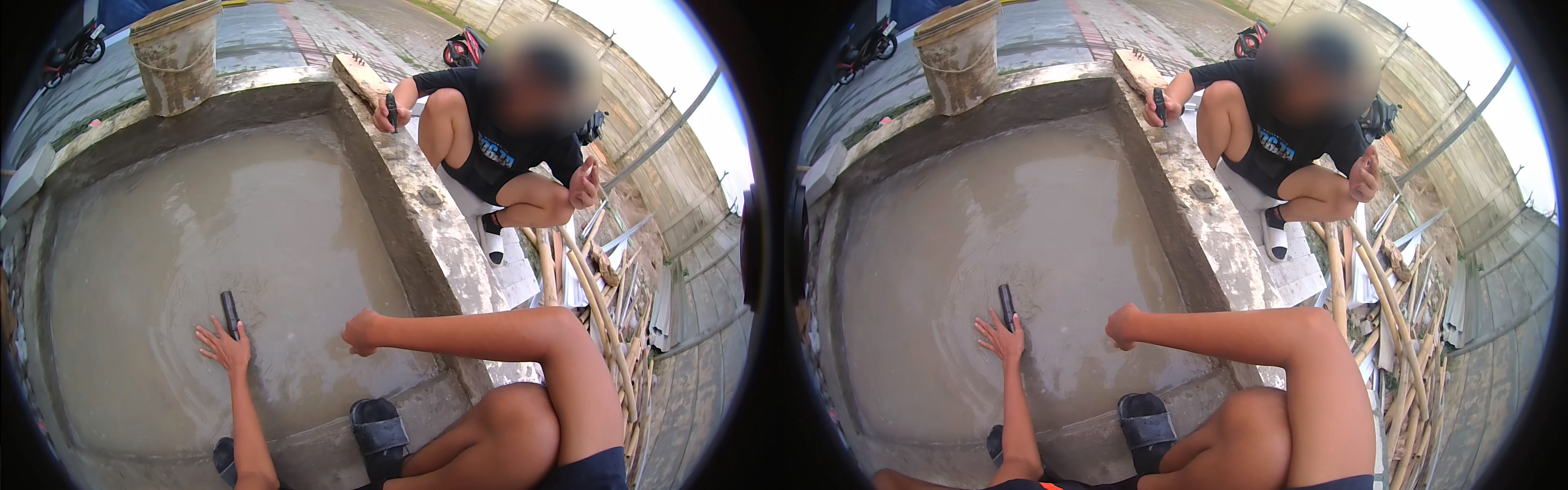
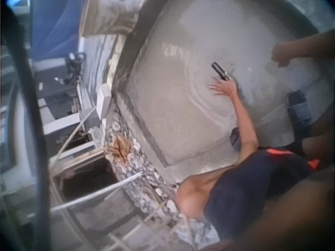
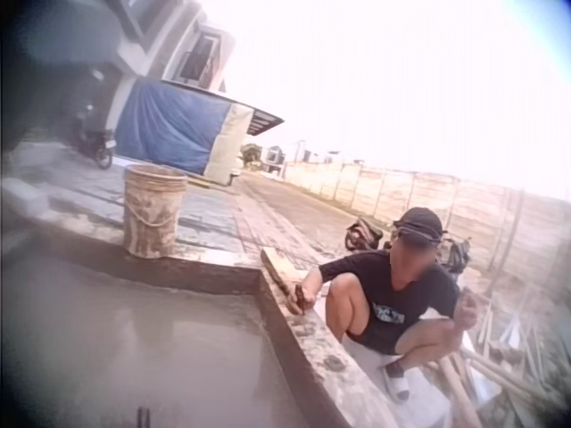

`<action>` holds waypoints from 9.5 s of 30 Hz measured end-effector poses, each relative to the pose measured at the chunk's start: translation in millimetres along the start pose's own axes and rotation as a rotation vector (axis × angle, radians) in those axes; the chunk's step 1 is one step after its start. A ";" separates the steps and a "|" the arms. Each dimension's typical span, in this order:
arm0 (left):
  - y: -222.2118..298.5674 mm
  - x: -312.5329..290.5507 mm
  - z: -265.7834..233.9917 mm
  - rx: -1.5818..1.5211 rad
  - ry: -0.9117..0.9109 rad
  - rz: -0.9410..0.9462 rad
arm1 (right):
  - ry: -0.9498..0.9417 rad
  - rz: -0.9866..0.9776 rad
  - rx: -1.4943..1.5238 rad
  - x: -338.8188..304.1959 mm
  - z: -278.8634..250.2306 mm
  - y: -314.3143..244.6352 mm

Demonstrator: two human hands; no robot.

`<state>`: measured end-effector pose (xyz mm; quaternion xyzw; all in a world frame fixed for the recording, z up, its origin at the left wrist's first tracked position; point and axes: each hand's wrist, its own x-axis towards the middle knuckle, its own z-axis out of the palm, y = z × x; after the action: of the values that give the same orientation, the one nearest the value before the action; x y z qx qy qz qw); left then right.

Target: The person uses a cylindrical tool to smooth the surface of wet concrete inside a square structure. The person moves the tool across the surface by hand, occasionally lifting it and re-placing it to work on different sections.

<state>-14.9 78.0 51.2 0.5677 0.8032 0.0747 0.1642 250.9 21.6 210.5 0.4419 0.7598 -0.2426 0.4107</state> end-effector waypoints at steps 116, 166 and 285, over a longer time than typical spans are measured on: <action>32.1 -64.2 31.7 -1.105 -0.835 0.047 | 0.083 -0.016 -0.028 -22.1 -7.6 -3.7; 29.7 -34.8 64.4 -1.079 -0.560 0.201 | 0.133 -0.017 0.020 -26.5 6.5 -0.5; 59.2 -88.7 53.6 -0.189 -0.324 1.059 | 0.046 0.006 0.015 -16.5 17.9 10.7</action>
<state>83.0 11.8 35.1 0.8804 0.3630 0.1306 0.2757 272.0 6.0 214.6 0.4528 0.7659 -0.2369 0.3902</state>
